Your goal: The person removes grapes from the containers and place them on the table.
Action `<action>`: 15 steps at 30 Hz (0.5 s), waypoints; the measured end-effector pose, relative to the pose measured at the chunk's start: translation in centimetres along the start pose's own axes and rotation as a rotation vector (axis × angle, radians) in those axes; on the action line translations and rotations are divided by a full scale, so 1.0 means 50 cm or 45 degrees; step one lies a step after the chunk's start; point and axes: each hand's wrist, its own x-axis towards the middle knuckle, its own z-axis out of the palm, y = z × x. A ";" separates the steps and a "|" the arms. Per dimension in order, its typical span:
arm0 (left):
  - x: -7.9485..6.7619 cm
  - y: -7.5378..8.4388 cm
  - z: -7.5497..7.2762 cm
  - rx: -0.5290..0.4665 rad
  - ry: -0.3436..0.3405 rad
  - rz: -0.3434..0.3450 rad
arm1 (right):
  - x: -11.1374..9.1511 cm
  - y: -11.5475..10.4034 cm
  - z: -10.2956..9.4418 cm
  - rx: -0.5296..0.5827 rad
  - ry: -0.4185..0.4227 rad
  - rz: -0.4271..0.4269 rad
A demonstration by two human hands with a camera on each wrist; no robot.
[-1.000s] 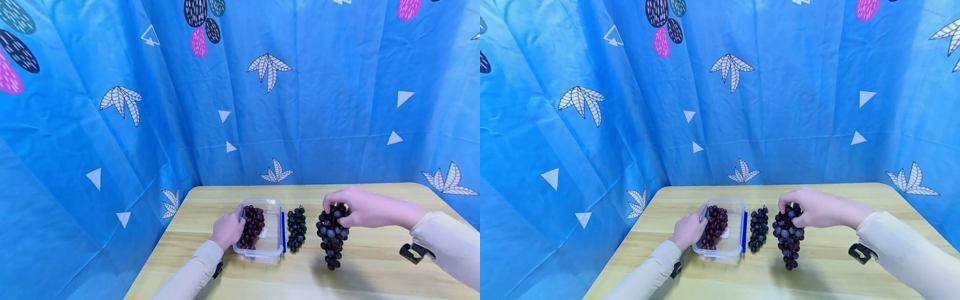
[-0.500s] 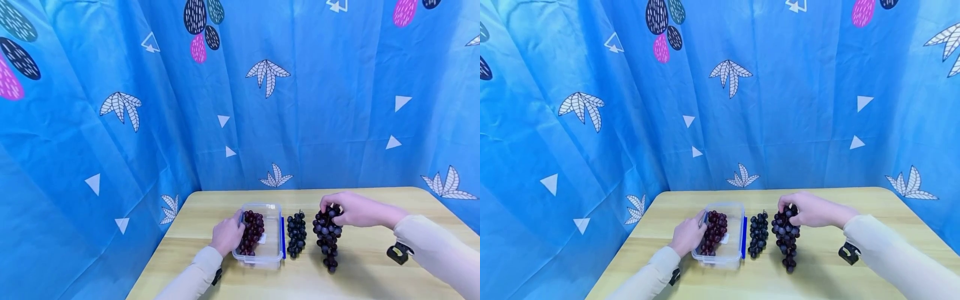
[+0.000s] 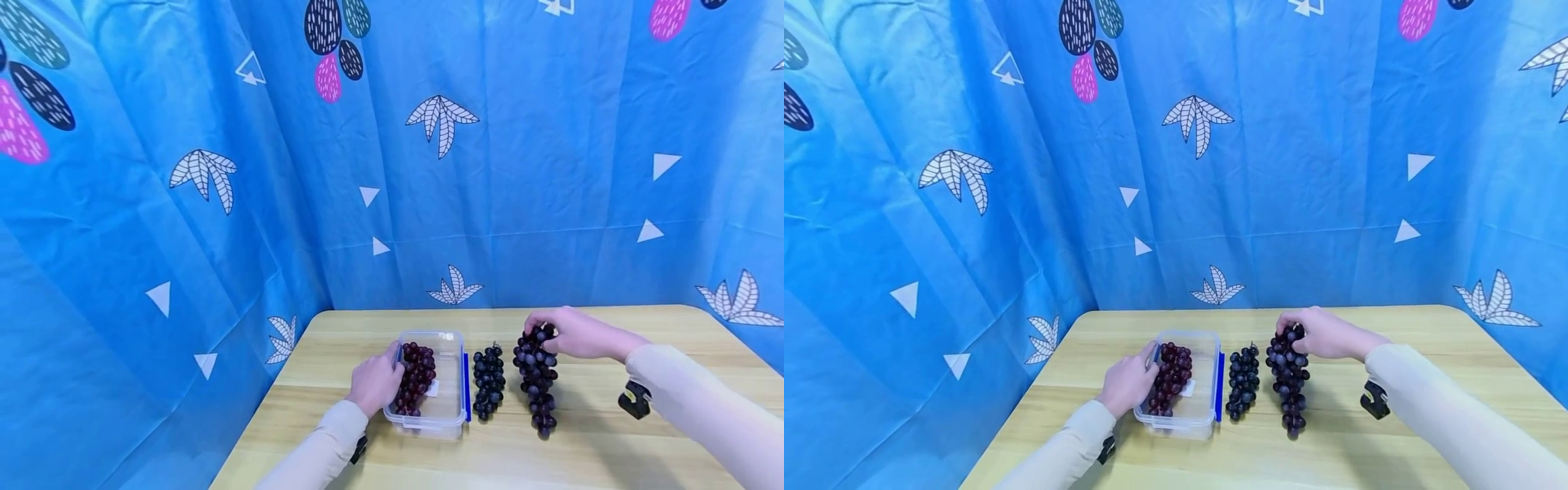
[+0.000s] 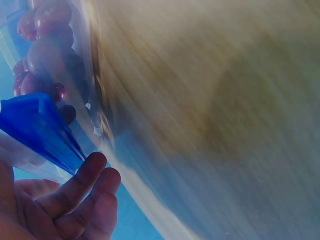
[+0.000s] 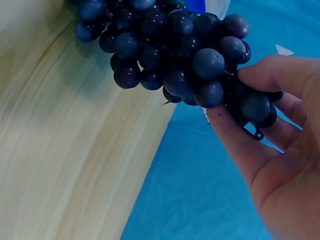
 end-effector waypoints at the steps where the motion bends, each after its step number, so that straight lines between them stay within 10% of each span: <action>1: 0.001 0.001 0.000 0.002 0.005 0.006 | 0.003 0.003 0.000 0.006 0.000 0.000; 15: 0.001 0.006 -0.001 -0.010 -0.003 -0.005 | 0.055 0.057 0.029 -0.018 -0.006 0.026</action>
